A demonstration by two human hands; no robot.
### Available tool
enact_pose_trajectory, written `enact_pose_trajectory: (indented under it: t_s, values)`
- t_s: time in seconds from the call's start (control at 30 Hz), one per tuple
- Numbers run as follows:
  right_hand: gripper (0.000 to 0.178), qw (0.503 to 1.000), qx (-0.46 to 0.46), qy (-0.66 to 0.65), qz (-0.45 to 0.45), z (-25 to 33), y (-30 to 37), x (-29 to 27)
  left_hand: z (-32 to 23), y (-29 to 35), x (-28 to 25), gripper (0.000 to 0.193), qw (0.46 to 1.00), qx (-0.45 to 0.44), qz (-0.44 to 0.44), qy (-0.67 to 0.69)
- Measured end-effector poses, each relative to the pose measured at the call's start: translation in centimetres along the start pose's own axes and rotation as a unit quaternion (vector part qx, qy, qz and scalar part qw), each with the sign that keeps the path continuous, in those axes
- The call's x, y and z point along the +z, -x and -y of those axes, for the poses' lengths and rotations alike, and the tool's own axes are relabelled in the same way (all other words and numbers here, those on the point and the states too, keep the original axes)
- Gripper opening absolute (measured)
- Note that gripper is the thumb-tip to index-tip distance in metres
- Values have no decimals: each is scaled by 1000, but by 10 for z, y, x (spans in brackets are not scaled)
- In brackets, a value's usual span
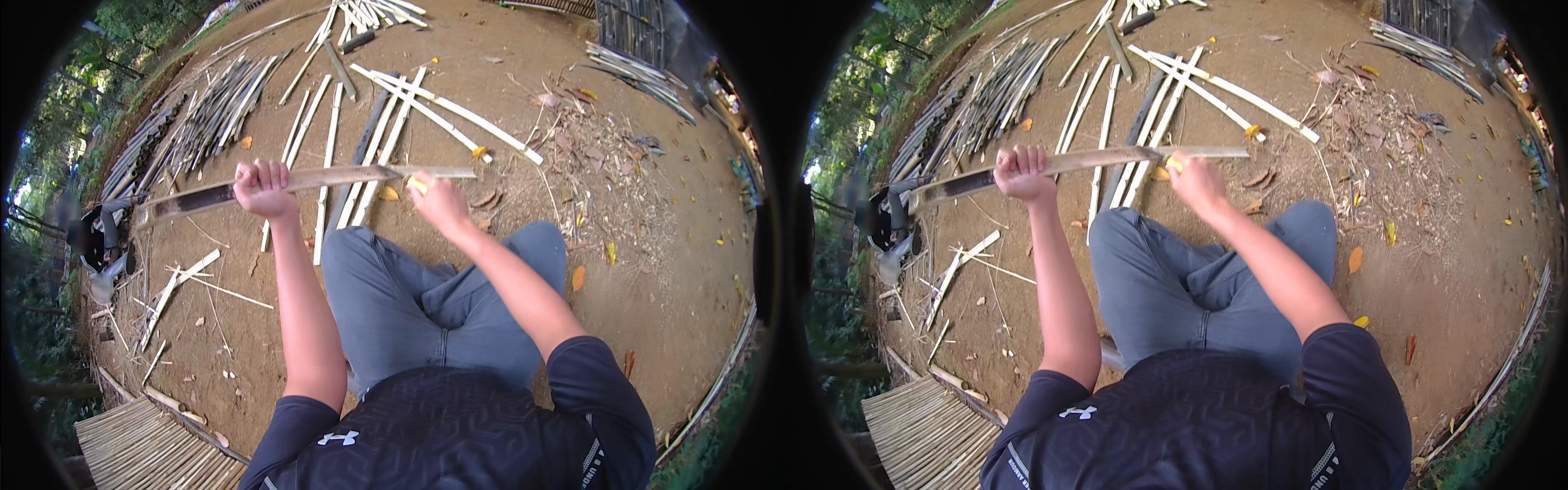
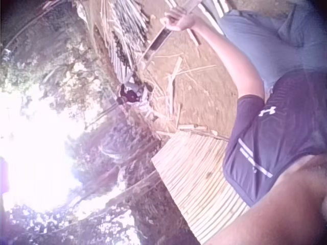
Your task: The person strips bark from a bamboo pole using a knife.
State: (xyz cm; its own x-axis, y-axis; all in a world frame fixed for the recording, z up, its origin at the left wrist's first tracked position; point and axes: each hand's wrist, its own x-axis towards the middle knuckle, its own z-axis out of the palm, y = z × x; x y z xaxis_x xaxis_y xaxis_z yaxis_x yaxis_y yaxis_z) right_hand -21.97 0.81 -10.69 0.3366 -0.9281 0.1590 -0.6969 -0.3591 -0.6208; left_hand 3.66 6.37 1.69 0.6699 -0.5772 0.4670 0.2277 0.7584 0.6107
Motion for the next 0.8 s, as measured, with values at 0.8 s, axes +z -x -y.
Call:
enact_pose_trajectory:
  t_s: [0.8]
  values:
    - [21, 994, 70, -71, -56, -77, -16, -18, 9, -10, 53, 22, 997, -21, 62, -28]
